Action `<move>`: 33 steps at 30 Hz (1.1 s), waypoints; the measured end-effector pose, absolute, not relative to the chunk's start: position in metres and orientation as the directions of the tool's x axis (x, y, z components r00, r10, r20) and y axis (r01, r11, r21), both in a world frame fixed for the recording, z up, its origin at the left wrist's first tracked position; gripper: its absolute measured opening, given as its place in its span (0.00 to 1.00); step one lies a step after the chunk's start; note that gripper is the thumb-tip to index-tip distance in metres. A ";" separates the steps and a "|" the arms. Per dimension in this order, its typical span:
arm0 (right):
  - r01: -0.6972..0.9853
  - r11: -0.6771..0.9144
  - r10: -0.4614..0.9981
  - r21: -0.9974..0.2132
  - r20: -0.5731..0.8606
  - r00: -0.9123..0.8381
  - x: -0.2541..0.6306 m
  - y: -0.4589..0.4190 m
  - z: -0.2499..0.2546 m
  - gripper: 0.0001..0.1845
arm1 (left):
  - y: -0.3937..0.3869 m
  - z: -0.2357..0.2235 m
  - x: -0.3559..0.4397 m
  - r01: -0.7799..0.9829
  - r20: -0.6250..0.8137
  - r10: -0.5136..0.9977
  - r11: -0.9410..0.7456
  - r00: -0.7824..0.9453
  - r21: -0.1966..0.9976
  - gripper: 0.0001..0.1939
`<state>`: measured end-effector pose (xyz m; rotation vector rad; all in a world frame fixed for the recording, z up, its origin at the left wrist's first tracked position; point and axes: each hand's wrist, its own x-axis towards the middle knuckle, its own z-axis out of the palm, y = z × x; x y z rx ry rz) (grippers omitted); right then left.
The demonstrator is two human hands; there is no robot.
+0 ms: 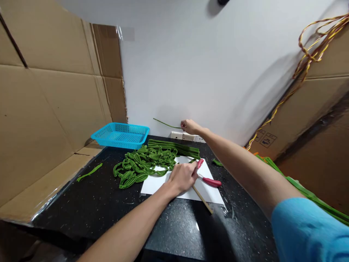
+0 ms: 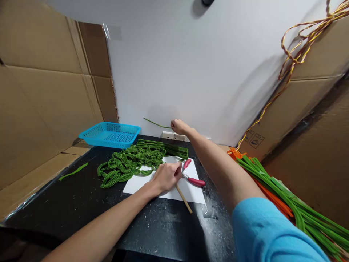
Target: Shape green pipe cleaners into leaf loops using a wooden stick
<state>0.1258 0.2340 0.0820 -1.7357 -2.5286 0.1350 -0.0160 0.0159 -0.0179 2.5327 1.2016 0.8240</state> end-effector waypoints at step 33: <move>0.831 0.478 0.843 0.283 0.117 -0.525 0.147 0.090 0.149 0.12 | 0.094 0.106 -0.007 0.892 0.356 0.840 -0.450 0.409 0.038 0.18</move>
